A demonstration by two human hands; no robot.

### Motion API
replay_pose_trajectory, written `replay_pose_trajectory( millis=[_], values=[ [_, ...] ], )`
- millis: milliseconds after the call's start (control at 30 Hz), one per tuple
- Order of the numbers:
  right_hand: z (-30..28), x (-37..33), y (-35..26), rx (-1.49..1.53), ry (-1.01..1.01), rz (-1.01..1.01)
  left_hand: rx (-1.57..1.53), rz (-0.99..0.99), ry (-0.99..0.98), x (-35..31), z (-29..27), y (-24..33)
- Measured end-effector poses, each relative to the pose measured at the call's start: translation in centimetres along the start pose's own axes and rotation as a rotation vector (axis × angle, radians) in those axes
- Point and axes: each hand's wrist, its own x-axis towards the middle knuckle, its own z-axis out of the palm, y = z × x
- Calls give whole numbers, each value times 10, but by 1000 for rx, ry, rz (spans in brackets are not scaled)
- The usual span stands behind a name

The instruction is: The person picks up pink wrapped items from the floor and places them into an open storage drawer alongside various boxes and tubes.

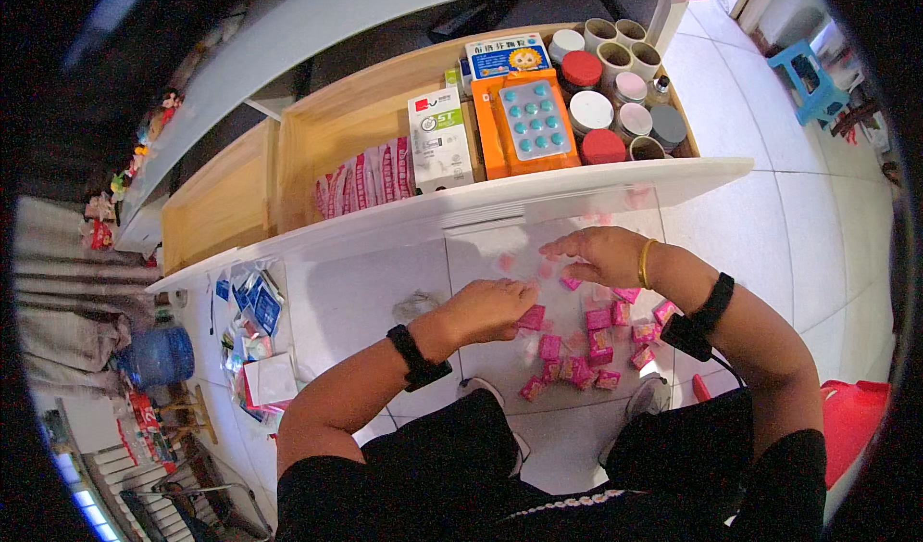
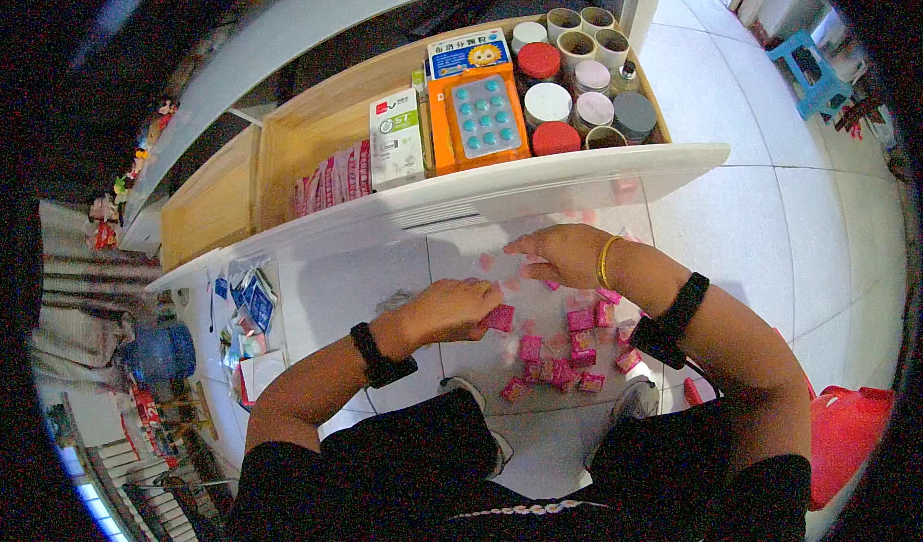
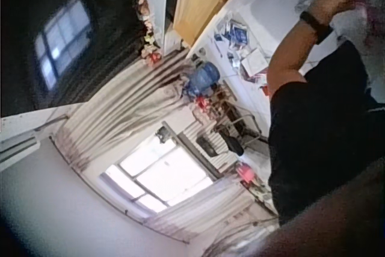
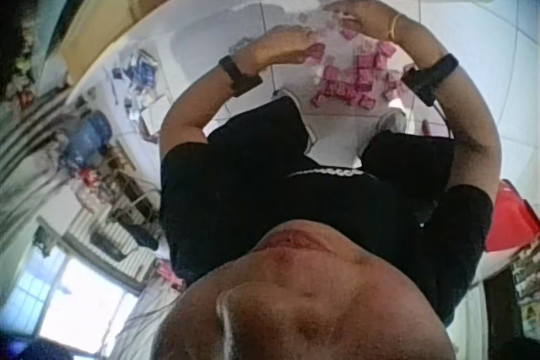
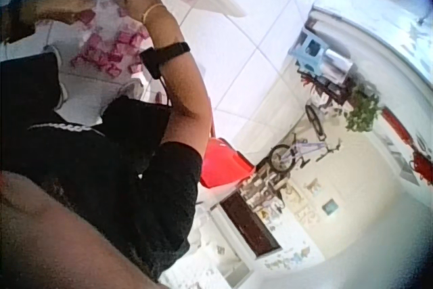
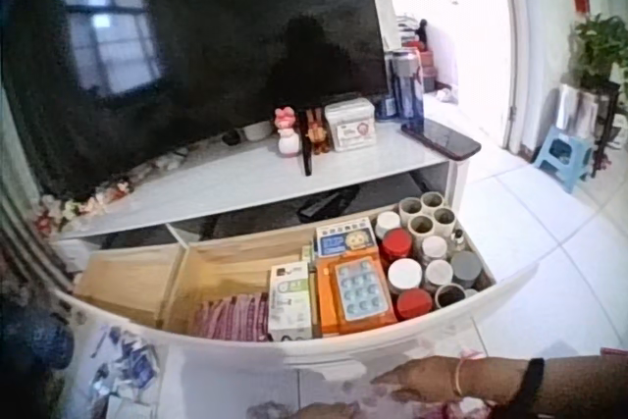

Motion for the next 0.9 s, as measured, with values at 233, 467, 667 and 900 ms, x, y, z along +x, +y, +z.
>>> replay_pose_trajectory(
  millis=[233,467,667,900],
  values=[
    [-35,-9,-48,245,-22,-8,6,-47,269,-29,-124,58],
    [-67,-19,-89,463,98,-11,-64,-198,474,-58,-179,99],
    [-91,-30,-105,355,328,-274,-153,-237,542,-67,-229,124],
    [-149,-42,-110,299,608,-287,209,-255,696,-91,-370,90]
  ],
)
